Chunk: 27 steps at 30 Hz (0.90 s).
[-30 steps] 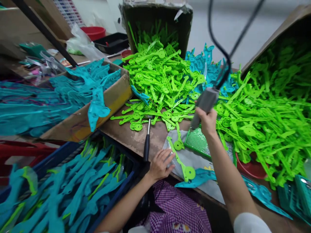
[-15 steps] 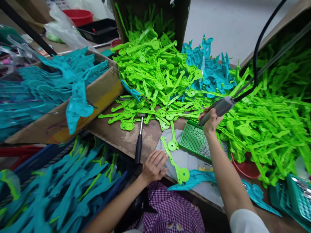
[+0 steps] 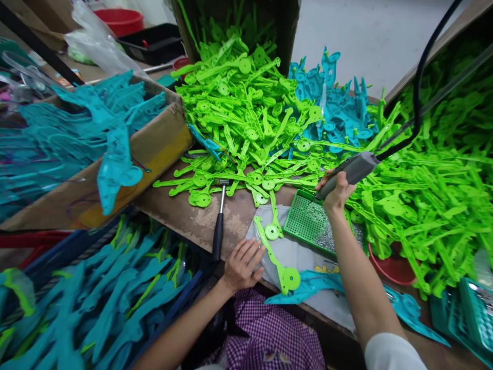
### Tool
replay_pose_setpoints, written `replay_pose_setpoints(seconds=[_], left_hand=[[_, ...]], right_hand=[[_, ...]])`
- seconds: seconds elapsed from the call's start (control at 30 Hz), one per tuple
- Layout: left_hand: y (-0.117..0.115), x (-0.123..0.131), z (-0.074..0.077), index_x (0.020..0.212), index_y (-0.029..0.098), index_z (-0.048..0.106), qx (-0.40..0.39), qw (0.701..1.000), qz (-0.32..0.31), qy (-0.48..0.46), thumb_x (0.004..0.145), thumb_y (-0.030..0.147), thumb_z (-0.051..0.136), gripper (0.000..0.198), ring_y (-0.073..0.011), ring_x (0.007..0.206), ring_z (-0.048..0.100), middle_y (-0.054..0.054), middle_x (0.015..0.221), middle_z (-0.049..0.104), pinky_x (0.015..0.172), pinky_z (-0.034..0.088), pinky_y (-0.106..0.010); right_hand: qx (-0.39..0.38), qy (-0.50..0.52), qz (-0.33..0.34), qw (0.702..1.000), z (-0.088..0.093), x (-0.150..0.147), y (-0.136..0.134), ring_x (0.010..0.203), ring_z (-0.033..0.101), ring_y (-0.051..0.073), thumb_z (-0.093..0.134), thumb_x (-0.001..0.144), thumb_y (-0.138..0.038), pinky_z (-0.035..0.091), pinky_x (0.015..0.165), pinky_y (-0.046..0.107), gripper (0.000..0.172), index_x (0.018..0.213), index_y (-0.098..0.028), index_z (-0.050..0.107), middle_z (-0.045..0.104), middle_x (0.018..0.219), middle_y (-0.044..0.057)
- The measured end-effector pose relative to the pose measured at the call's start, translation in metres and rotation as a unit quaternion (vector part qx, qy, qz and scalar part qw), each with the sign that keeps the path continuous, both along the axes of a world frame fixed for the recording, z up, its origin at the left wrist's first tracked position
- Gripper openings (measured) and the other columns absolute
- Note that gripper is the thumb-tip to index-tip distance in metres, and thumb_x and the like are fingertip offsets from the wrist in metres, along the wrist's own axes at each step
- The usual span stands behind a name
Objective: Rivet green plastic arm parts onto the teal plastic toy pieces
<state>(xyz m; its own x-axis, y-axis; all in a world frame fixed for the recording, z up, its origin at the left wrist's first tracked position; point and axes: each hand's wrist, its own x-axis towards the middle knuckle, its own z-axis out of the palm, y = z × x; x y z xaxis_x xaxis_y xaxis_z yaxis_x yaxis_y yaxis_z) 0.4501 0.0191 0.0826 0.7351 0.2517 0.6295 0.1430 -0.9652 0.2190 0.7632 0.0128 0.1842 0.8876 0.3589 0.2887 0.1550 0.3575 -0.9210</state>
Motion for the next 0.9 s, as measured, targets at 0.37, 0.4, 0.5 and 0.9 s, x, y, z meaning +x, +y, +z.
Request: replay_pose_setpoints(seconds=[0.37,0.4,0.5,0.9], left_hand=[[-0.001,0.001,0.004,0.134,0.017,0.051,0.008,0.999,0.012,0.03,0.093,0.036,0.038,0.047,-0.0248,0.122,0.054,-0.012,0.125,0.063,0.106,0.039,-0.042],[-0.001,0.002,0.005,0.134,0.017,0.051,0.006,0.999,0.015,0.037,0.093,0.036,0.038,0.047,-0.0247,0.123,0.053,-0.012,0.127,0.062,0.106,0.039,-0.041],[-0.002,0.002,0.008,0.136,0.017,0.05,-0.012,0.998,0.019,0.057,0.093,0.037,0.041,0.048,-0.0253,0.126,0.051,-0.012,0.131,0.059,0.108,0.036,-0.041],[-0.006,0.011,0.031,0.125,0.021,0.057,-0.13,0.98,0.041,0.143,0.09,0.036,0.05,0.039,-0.0268,0.132,0.043,-0.009,0.14,0.051,0.11,0.031,-0.049]], right_hand=[[0.009,0.0,-0.001,1.0,0.001,0.0,-0.002,0.036,0.054,0.012,0.059,0.073,-0.054,0.043,0.034,0.022,0.037,0.079,-0.017,0.061,0.053,0.047,-0.006],[0.018,-0.006,-0.001,1.0,0.003,0.001,-0.004,0.036,0.054,0.012,0.059,0.073,-0.055,0.043,0.034,0.023,0.038,0.078,-0.017,0.06,0.052,0.048,-0.006],[0.048,-0.032,-0.005,0.998,0.016,-0.004,-0.01,0.035,0.053,0.012,0.057,0.075,-0.058,0.042,0.034,0.024,0.039,0.074,-0.019,0.059,0.051,0.047,-0.005],[-0.037,-0.033,0.17,0.984,0.008,-0.132,0.03,0.043,0.057,0.013,0.057,0.073,-0.055,0.047,0.042,0.025,0.036,0.076,-0.019,0.06,0.058,0.055,-0.003]])
